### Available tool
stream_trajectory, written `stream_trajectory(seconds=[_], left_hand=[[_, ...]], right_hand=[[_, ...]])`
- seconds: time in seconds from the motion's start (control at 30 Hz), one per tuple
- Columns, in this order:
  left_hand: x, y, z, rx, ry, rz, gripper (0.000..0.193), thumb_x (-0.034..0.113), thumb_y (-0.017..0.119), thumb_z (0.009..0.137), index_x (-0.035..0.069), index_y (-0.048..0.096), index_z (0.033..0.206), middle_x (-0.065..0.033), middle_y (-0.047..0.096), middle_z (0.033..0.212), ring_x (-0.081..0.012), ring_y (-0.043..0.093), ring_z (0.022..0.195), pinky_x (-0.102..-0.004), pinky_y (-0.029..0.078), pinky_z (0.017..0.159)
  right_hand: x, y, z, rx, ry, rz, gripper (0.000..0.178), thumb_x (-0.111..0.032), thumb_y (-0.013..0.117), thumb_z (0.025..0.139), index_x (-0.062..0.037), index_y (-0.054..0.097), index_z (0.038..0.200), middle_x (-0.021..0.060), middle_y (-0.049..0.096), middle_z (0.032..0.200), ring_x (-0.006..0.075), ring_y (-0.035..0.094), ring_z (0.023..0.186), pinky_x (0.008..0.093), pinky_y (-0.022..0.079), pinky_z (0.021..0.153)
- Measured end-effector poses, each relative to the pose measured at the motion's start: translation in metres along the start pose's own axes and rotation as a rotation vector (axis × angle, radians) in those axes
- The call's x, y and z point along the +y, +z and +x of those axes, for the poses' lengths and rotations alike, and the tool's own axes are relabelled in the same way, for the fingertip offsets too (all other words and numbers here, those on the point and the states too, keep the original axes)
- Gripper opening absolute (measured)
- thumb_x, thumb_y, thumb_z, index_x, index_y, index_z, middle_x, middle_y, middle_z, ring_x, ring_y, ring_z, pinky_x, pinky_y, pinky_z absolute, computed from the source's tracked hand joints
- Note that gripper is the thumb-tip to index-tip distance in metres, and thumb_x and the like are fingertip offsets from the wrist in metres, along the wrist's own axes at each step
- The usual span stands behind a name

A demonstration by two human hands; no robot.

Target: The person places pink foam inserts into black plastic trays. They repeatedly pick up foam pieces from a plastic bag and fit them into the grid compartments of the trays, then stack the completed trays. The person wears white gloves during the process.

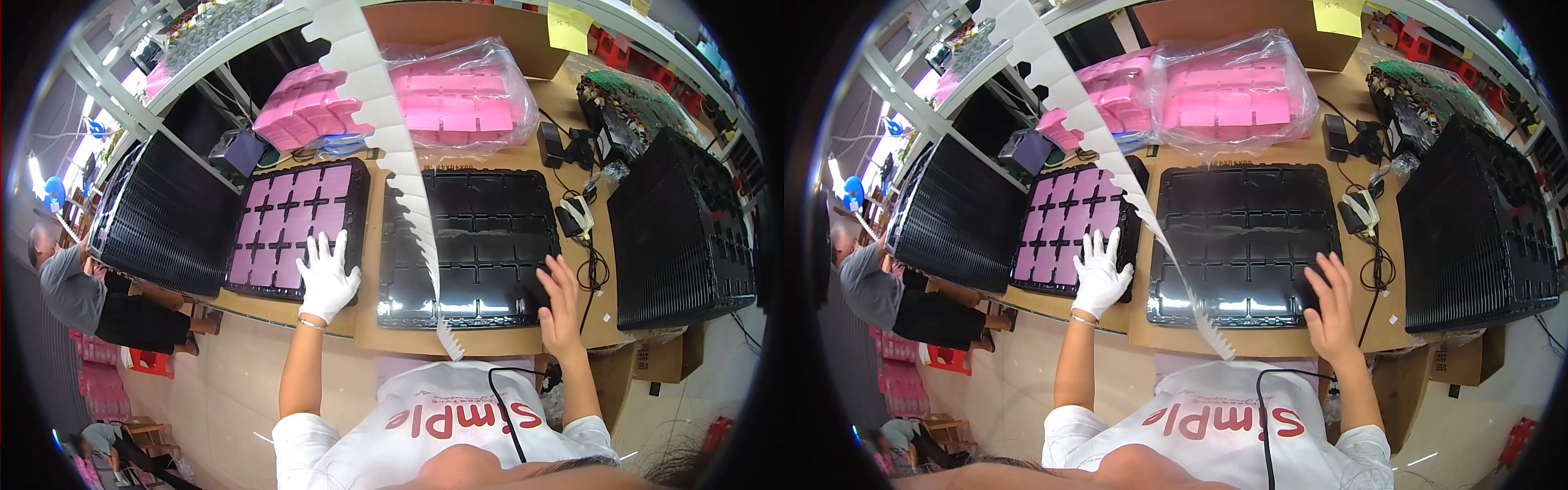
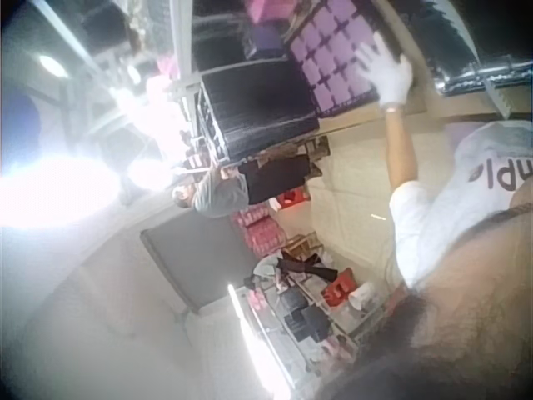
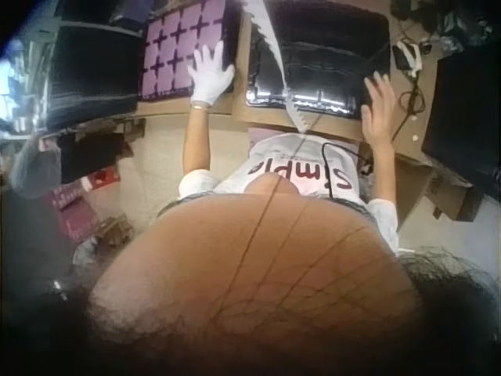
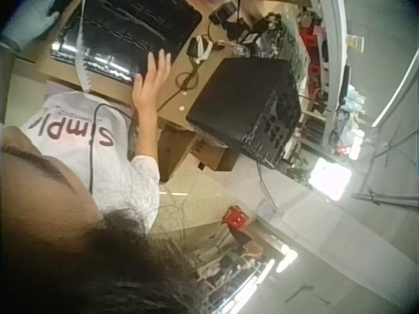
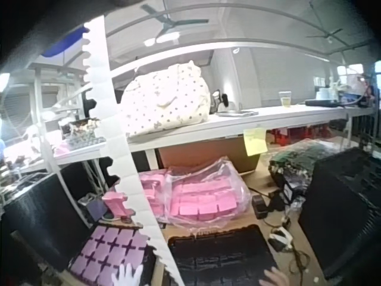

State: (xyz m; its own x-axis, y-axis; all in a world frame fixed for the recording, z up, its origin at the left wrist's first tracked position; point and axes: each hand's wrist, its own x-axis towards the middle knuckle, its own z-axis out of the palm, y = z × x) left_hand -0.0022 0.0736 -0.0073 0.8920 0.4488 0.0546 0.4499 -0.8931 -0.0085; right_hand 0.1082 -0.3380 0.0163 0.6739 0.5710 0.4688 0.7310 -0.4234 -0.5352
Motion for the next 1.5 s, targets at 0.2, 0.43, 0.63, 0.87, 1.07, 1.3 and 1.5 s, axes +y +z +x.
stream_trajectory(seconds=[0.2, 0.43, 0.63, 0.87, 1.07, 1.3, 1.5], left_hand=[[0.042, -0.020, -0.027, 0.165, 0.125, -0.927, 0.050, 0.012, 0.068, 0.087, 0.003, 0.055, 0.135, -0.0138, 0.061, 0.124, -0.0161, 0.061, 0.092, -0.0291, 0.051, 0.084], [0.103, -0.050, -0.080, -0.378, 0.011, -1.189, 0.032, 0.026, 0.061, 0.096, 0.004, 0.070, 0.117, -0.0074, 0.073, 0.100, -0.0036, 0.057, 0.062, -0.0200, 0.046, 0.058], [0.091, -0.044, -0.068, -0.062, -0.264, -1.684, 0.031, 0.021, 0.057, 0.099, -0.004, 0.068, 0.114, -0.0054, 0.071, 0.083, -0.0032, 0.052, 0.055, -0.0171, 0.037, 0.051], [0.084, -0.020, -0.065, -0.257, -0.290, -1.545, 0.022, 0.014, 0.073, 0.088, -0.002, 0.073, 0.103, -0.0071, 0.071, 0.098, -0.0077, 0.063, 0.077, -0.0221, 0.050, 0.069], [0.089, -0.007, -0.063, -0.098, -0.335, -1.646, 0.022, 0.013, 0.069, 0.091, -0.002, 0.070, 0.107, -0.0074, 0.071, 0.097, -0.0085, 0.063, 0.074, -0.0227, 0.051, 0.067], [0.080, 0.005, -0.049, 0.017, -0.420, -1.664, 0.016, 0.012, 0.068, 0.092, -0.002, 0.070, 0.100, -0.0082, 0.071, 0.094, -0.0098, 0.065, 0.076, -0.0233, 0.052, 0.068], [0.086, 0.005, -0.043, -0.052, -0.395, -1.550, 0.014, 0.013, 0.069, 0.093, -0.001, 0.067, 0.096, -0.0074, 0.071, 0.091, -0.0086, 0.063, 0.073, -0.0217, 0.050, 0.066]], right_hand=[[-0.012, 0.030, 0.012, 0.005, 0.027, 0.209, 0.030, -0.001, 0.065, 0.085, -0.0005, 0.064, 0.115, 0.0158, 0.061, 0.121, 0.0334, 0.057, 0.110, 0.0393, 0.046, 0.096], [-0.040, 0.086, 0.017, -0.375, 0.240, 0.643, 0.028, -0.009, 0.067, 0.090, -0.0031, 0.065, 0.118, 0.0105, 0.068, 0.110, 0.0179, 0.066, 0.089, 0.0295, 0.052, 0.082], [-0.053, 0.115, 0.017, -0.655, 0.416, 0.726, 0.034, -0.021, 0.076, 0.085, -0.0040, 0.066, 0.112, 0.0094, 0.072, 0.102, 0.0150, 0.070, 0.090, 0.0268, 0.054, 0.074], [-0.061, 0.126, 0.033, -0.499, 0.524, 0.952, 0.016, -0.010, 0.072, 0.088, -0.0002, 0.066, 0.099, 0.0070, 0.072, 0.089, 0.0096, 0.068, 0.079, 0.0230, 0.053, 0.073], [-0.071, 0.117, 0.042, -0.270, 0.408, 0.732, 0.009, -0.006, 0.076, 0.083, -0.0025, 0.069, 0.087, 0.0061, 0.069, 0.087, 0.0115, 0.067, 0.079, 0.0242, 0.053, 0.075], [-0.055, 0.126, 0.089, 0.022, -0.403, 0.447, 0.011, -0.006, 0.078, 0.075, -0.0041, 0.069, 0.082, 0.0088, 0.066, 0.089, 0.0218, 0.061, 0.084, 0.0354, 0.051, 0.076], [0.046, 0.207, 0.232, -0.272, 0.097, 0.550, 0.010, -0.009, 0.070, 0.085, -0.0009, 0.071, 0.090, 0.0084, 0.070, 0.086, 0.0152, 0.066, 0.080, 0.0297, 0.052, 0.075]])
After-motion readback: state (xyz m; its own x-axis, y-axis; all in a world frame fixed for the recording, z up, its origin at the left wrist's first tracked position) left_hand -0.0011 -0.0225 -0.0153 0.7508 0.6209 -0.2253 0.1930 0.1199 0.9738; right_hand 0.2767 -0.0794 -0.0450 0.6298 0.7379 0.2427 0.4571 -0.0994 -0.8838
